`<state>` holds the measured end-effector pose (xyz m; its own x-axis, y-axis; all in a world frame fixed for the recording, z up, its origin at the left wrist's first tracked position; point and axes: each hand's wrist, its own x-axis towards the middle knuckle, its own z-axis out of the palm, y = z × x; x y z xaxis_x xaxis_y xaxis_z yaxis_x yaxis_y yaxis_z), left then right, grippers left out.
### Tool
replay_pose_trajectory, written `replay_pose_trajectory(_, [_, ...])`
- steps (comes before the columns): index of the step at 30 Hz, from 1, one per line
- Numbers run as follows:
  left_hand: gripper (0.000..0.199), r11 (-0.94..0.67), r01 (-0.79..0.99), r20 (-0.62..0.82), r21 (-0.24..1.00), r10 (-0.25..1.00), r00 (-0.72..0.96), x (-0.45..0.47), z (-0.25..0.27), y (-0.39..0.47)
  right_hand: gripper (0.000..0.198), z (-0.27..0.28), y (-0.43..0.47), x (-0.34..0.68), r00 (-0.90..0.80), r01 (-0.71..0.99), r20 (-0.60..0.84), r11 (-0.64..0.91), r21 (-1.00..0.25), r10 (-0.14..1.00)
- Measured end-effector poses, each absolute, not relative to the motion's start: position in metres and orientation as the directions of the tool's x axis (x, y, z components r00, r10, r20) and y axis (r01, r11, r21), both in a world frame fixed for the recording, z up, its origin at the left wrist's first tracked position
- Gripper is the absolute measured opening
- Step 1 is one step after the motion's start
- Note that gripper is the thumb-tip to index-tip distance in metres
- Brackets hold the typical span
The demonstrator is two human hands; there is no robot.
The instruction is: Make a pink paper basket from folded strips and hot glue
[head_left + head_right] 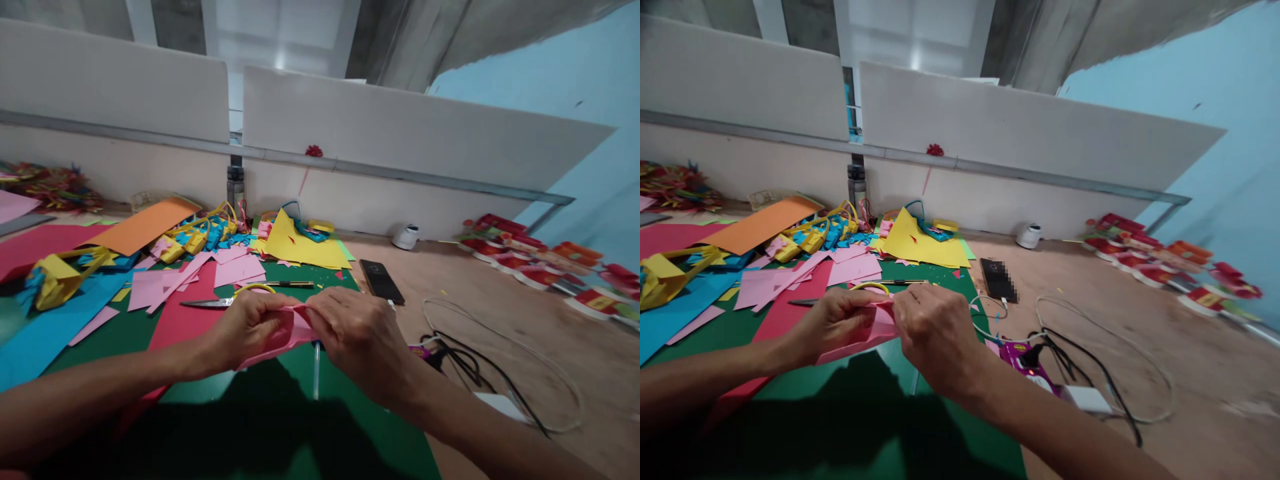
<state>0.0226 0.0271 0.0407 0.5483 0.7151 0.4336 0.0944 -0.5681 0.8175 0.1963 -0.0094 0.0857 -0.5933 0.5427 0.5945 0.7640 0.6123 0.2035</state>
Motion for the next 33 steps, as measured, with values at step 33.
replay_pose_trajectory(33, [0.025, -0.606, 0.167, 0.424, 0.778, 0.703, 0.571, 0.02, 0.039, 0.028, 0.023, 0.098, -0.011, 0.193, -0.735, 0.669, 0.422, 0.668, 0.326, 0.531])
